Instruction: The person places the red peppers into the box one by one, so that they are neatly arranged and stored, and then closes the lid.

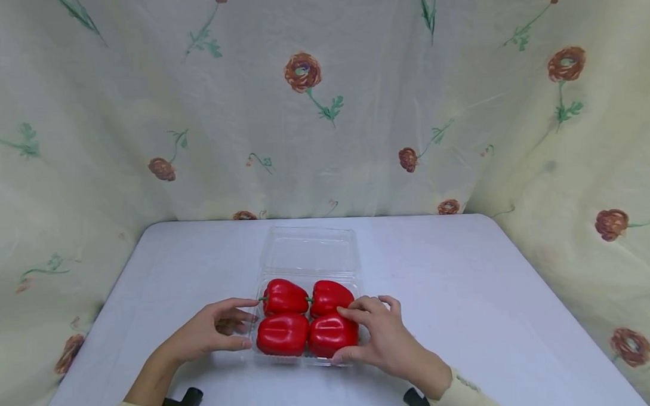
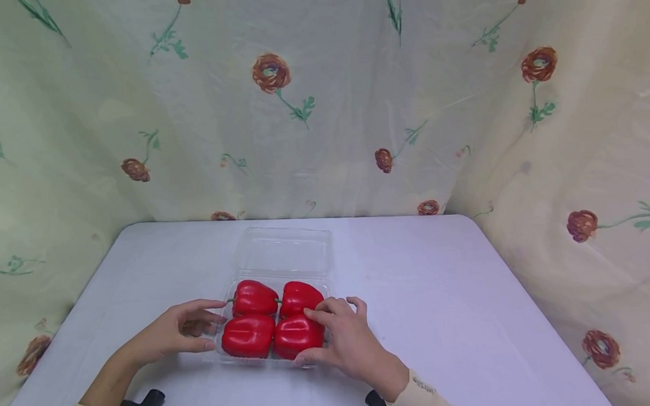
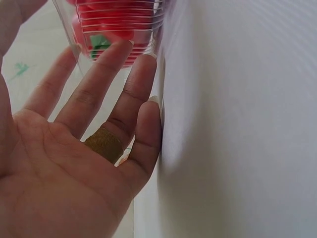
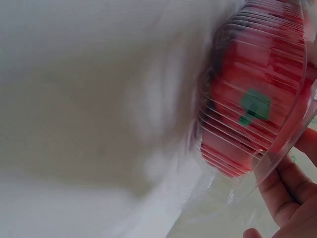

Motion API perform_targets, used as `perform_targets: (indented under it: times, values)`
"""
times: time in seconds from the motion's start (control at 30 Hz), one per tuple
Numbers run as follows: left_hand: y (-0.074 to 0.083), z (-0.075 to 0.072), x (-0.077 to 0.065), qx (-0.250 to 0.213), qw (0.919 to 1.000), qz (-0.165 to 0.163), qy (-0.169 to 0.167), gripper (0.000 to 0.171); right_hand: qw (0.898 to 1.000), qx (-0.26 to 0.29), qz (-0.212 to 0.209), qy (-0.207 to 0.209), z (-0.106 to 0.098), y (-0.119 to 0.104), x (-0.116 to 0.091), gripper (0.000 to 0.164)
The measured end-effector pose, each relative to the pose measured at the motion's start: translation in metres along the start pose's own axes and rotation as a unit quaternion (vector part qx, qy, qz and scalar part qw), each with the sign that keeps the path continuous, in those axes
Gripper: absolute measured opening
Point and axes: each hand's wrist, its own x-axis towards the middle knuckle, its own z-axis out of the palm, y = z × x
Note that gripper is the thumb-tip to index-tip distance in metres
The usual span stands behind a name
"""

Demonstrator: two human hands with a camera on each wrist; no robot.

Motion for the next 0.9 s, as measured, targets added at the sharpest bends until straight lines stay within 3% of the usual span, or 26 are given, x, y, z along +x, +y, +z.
perform_targets:
  times: [0.2, 0.4, 0.77, 0.9]
  values:
    - [0.001, 0.001, 0.001, 0.001, 1.0000, 0.001, -0.002, 0.074, 1.000, -0.021, -0.005, 0.017, 0.001, 0.000, -0.003, 0.069]
    - [-0.001, 0.002, 0.001, 0.007, 1.0000, 0.001, 0.003, 0.076, 0.999, -0.045, 0.005, 0.018, 0.000, -0.007, -0.001, 0.069]
    - [0.000, 0.001, 0.002, -0.002, 0.9999, -0.001, -0.011, 0.071, 0.999, -0.021, 0.031, -0.001, -0.001, -0.010, -0.002, 0.068]
    - [0.003, 0.000, 0.002, 0.006, 0.9999, 0.001, -0.009, 0.071, 1.000, 0.006, 0.027, 0.011, -0.005, -0.007, -0.001, 0.064]
